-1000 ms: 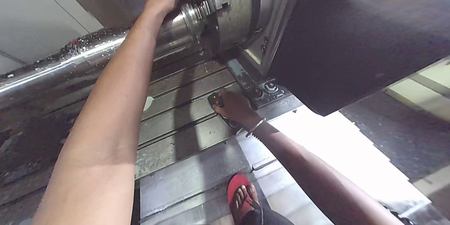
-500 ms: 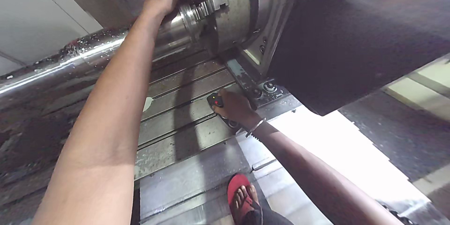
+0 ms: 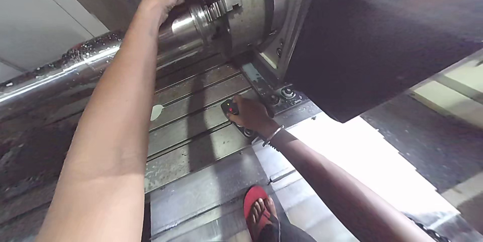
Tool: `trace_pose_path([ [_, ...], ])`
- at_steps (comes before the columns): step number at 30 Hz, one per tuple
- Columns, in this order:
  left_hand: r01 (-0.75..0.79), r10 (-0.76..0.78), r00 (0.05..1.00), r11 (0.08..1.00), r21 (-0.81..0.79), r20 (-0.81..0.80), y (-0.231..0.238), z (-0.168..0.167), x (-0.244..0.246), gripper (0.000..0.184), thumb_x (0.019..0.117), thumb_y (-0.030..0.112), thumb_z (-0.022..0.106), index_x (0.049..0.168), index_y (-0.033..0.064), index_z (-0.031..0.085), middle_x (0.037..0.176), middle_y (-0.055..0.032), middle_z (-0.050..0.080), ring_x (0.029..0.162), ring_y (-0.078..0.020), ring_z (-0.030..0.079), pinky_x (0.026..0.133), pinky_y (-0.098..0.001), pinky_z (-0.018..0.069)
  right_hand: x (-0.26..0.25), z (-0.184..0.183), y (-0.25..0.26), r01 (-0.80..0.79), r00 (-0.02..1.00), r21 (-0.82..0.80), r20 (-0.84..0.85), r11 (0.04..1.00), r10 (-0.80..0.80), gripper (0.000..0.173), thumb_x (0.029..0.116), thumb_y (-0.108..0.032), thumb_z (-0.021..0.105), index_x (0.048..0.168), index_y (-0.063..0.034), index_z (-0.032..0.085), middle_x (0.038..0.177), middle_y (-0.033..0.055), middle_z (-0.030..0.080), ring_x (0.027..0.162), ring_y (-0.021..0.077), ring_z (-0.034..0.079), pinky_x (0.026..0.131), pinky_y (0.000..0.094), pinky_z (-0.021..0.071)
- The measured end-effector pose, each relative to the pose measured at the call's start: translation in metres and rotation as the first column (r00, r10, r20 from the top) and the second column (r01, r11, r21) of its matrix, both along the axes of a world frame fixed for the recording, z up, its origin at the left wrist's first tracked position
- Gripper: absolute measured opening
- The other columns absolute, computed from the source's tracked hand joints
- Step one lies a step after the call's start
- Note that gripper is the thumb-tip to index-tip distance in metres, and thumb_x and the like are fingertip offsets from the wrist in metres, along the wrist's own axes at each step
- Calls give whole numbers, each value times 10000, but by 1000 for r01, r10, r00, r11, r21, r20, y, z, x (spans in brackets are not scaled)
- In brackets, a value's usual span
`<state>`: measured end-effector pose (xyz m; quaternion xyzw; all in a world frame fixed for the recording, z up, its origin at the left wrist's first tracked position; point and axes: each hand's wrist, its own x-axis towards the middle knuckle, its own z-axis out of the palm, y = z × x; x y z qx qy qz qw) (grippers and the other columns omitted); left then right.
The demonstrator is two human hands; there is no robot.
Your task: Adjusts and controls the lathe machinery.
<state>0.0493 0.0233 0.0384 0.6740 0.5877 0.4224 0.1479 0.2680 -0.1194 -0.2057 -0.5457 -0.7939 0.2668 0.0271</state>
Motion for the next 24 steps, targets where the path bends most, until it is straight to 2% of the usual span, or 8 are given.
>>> trace_pose_path([
  [4,32,-30,999,998,48,-36,0,-2,-3,272,891,234,794,1107,96,703,1022,24,704,913,-15,655,838,-221,544,-1,2,0,-1,1000,-20,14,1000,2,617,958,-530,602,1400,-107,525,1229,160,675,1149,356,659,905,590,526],
  [9,69,-67,997,996,48,-48,5,-3,-7,195,891,194,785,1048,95,724,996,36,713,901,-7,665,853,-233,560,-1,2,1,4,1000,-21,11,1000,-4,605,955,-527,607,1396,-120,528,1221,157,675,1143,347,659,899,587,524],
  [11,72,-71,997,996,47,-28,6,-4,-7,208,878,186,799,1047,94,720,982,34,714,879,-12,670,831,-231,567,-2,3,2,2,1000,-24,22,1000,-2,617,958,-533,602,1408,-119,518,1223,158,675,1141,353,661,898,590,526],
  [16,47,-47,999,998,31,7,5,-4,-5,311,850,187,827,1115,96,694,1061,-1,703,949,-51,679,849,-246,578,-2,2,2,4,999,-30,32,1000,-3,646,953,-564,604,1413,-119,514,1218,158,678,1135,354,663,900,586,527],
  [21,16,-16,999,1000,26,-34,4,-4,-7,227,897,195,775,1099,109,716,1044,20,715,951,-29,676,867,-237,566,-2,1,0,20,999,-26,29,999,-20,676,949,-586,610,1421,-114,510,1234,160,675,1146,356,660,906,587,527],
  [24,-17,18,999,999,36,-40,6,-4,-8,238,884,207,790,1094,114,729,1044,20,719,944,-24,665,877,-240,545,-4,3,-2,27,999,-23,38,999,-26,680,956,-580,605,1436,-110,502,1256,163,667,1157,359,656,911,590,527],
])
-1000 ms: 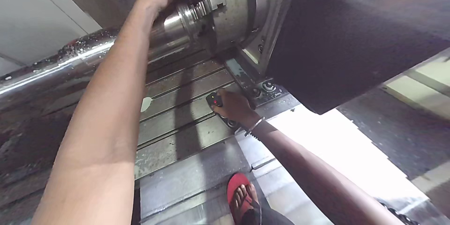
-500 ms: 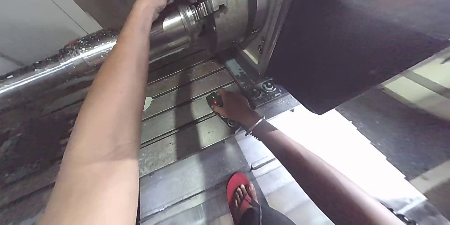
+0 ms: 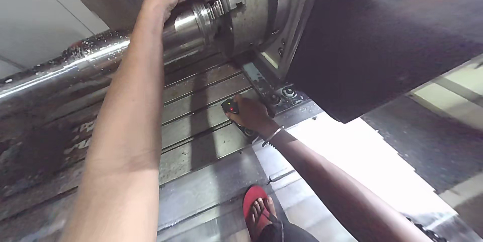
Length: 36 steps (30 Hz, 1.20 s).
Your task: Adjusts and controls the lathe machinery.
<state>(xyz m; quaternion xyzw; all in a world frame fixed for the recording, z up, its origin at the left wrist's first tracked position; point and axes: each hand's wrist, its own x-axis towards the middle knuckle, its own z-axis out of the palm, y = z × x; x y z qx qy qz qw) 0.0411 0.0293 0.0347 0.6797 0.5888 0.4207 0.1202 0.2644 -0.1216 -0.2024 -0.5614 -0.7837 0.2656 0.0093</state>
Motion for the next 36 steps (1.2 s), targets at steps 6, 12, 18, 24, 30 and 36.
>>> trace_pose_path([
  [6,30,-28,999,999,33,-36,4,-2,-1,224,911,190,751,1114,99,722,1035,17,716,903,-8,653,851,-219,540,-2,1,0,6,1000,-8,10,1000,-6,665,956,-568,614,1432,-119,501,1256,157,667,1158,356,656,909,589,528],
  [12,80,-80,996,997,5,39,0,0,4,266,942,165,707,1188,67,684,1098,-24,711,916,-52,681,816,-241,580,-3,2,1,-6,999,-2,45,1000,7,682,947,-584,615,1424,-109,507,1237,160,673,1151,356,657,911,591,525],
  [18,23,-22,999,1000,-14,36,3,-1,2,343,881,192,786,1175,77,652,1064,-39,705,929,-69,688,845,-275,586,-5,0,2,-7,998,-1,58,1000,7,675,942,-588,618,1409,-112,513,1217,153,681,1140,355,661,900,592,527],
  [24,52,-53,999,999,-5,-9,6,-2,0,316,883,184,782,1146,51,669,1060,-44,709,920,-60,681,844,-265,577,-5,2,0,-11,998,-1,66,1000,11,665,956,-586,600,1415,-114,508,1229,160,675,1149,356,658,902,595,524],
  [30,20,-21,997,999,-27,-69,11,-2,-3,299,860,146,775,1137,74,687,1072,-50,715,962,-87,679,886,-320,563,-5,1,-1,-4,997,-1,76,1000,5,654,968,-578,589,1436,-130,498,1263,164,663,1163,366,653,908,601,523],
  [36,15,-16,999,999,-30,-32,4,0,2,333,897,147,747,1206,69,653,1119,-63,694,976,-90,677,876,-291,569,-5,1,0,-6,997,-10,72,1000,7,657,970,-581,587,1442,-132,499,1286,162,655,1181,366,644,922,607,516],
])
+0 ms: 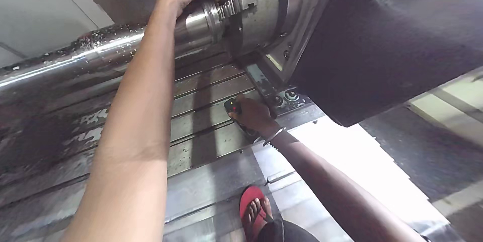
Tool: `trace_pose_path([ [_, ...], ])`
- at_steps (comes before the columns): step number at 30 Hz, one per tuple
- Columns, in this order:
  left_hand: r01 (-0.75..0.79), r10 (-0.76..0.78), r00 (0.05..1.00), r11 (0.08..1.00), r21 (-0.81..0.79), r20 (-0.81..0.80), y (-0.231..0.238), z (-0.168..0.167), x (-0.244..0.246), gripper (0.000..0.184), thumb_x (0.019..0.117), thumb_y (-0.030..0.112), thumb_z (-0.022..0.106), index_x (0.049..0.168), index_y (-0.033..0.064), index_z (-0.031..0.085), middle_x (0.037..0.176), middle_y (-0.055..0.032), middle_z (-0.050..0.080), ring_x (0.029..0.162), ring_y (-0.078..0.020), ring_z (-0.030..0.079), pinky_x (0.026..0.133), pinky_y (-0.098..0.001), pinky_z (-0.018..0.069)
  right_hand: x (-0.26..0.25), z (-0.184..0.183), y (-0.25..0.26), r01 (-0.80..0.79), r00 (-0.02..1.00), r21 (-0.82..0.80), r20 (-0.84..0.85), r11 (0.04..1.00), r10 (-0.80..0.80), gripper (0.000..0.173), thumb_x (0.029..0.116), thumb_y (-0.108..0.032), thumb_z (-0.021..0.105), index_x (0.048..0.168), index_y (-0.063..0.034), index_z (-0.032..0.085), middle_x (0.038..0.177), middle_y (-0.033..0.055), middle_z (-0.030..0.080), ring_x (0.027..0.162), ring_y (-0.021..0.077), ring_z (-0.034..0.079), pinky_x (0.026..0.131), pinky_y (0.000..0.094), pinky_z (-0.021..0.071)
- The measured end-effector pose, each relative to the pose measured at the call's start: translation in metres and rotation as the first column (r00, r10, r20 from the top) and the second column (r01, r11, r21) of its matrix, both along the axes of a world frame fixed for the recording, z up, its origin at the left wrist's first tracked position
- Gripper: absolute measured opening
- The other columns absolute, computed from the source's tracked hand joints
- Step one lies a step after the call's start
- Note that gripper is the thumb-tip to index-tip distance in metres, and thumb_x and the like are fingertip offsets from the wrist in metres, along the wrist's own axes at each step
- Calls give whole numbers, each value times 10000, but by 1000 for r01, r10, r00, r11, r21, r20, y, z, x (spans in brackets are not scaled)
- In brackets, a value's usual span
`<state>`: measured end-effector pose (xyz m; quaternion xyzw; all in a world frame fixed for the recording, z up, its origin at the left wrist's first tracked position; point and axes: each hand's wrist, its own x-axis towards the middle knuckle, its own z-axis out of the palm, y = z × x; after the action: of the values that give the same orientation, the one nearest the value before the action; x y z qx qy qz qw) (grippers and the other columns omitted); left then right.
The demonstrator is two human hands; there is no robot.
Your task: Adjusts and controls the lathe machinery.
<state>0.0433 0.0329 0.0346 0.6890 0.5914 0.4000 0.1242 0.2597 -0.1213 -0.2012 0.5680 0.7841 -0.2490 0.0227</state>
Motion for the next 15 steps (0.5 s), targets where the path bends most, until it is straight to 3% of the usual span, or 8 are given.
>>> trace_pose_path([
  [2,-2,2,1000,1000,-15,2,0,0,1,411,874,205,798,1234,84,642,1109,-62,699,972,-100,681,881,-307,570,1,-2,0,3,1000,4,-9,1000,-3,657,966,-576,597,1438,-129,504,1280,161,658,1180,367,645,921,608,517],
  [7,-56,56,992,998,4,-114,5,-1,3,412,885,251,768,1234,67,649,1175,-118,686,1094,-186,662,995,-415,526,-1,3,-2,-8,1000,10,11,1000,8,643,979,-574,581,1424,-116,504,1281,171,652,1184,366,642,930,595,512],
  [15,-74,73,983,997,0,-167,5,-1,5,423,841,256,810,1202,89,665,1163,-99,689,1091,-174,659,994,-402,523,-2,1,0,8,1000,8,-11,1000,-8,630,963,-564,610,1404,-120,527,1254,161,667,1171,360,648,924,600,514],
])
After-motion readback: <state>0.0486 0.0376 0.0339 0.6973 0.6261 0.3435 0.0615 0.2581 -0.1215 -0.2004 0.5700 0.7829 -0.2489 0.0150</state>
